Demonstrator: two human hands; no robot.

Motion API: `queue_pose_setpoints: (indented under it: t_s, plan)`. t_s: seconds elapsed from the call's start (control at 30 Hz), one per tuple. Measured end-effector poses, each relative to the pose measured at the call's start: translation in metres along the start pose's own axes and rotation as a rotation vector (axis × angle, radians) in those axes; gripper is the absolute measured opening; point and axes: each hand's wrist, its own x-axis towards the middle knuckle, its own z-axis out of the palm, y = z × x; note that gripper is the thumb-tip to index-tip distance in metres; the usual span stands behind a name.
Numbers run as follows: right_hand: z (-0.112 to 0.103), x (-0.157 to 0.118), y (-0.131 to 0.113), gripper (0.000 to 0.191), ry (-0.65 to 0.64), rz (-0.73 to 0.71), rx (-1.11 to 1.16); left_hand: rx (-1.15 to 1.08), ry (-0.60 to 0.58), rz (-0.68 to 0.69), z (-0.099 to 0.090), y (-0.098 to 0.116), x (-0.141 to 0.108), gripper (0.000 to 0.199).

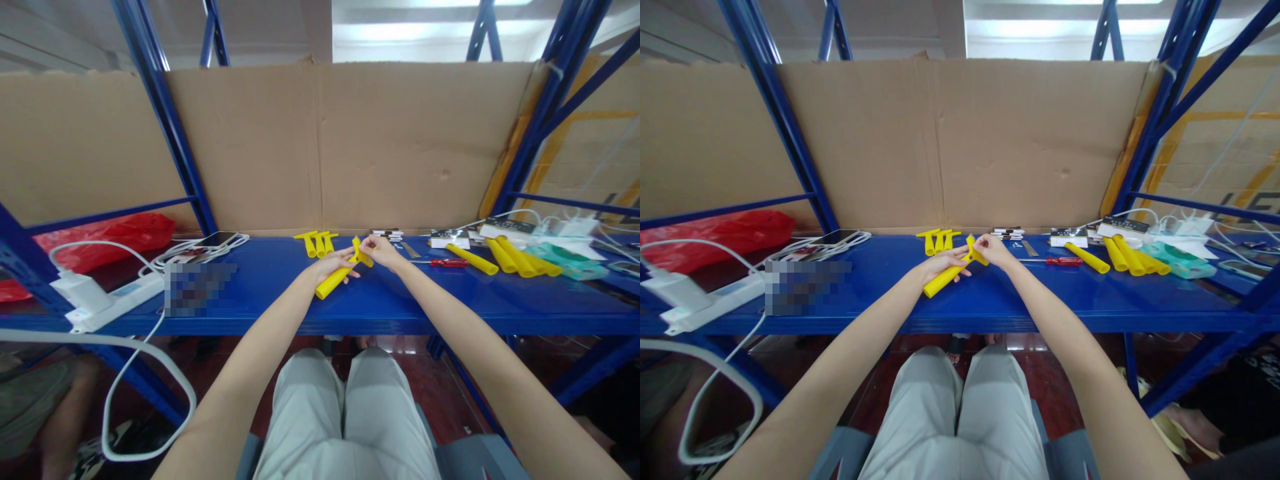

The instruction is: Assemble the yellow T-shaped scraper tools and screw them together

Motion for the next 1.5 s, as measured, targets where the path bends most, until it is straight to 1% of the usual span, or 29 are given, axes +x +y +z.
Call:
queue_pose_setpoints:
  t_s: [0.23, 0.43, 0.6, 0.63, 0.73, 0.8, 1.13, 1.5]
  plan:
    - [0.0, -0.003, -0.001, 0.015, -0.021, 0.028, 0.071, 0.029, -0.017, 0.059, -0.003, -0.002, -0.001, 0.081]
    - [-0.001, 0.0, 0.007, 0.019, -0.06, 0.003, 0.07, 0.036, -0.043, 0.063, -0.007, -0.005, 0.002, 0.081]
    - [0.0, 0.001, 0.014, 0.021, 0.035, -0.024, 0.106, 0.027, -0.062, 0.086, -0.009, -0.005, 0.003, 0.078]
    - [0.0, 0.001, 0.015, 0.023, 0.017, -0.031, 0.133, 0.031, -0.066, 0.089, -0.009, -0.004, 0.003, 0.078]
    - [-0.001, 0.001, 0.015, 0.025, -0.132, -0.032, 0.231, 0.049, -0.075, 0.09, -0.008, -0.004, 0.002, 0.079]
    - [-0.003, 0.0, 0.014, 0.027, -0.186, -0.021, 0.279, 0.058, -0.074, 0.09, -0.008, -0.004, 0.002, 0.08]
    - [-0.008, -0.004, 0.009, 0.036, -0.208, 0.041, 0.395, 0.058, -0.073, 0.111, -0.003, -0.003, -0.001, 0.078]
    - [-0.008, -0.005, 0.012, 0.04, -0.213, 0.06, 0.37, 0.102, -0.09, 0.116, -0.002, -0.003, -0.002, 0.078]
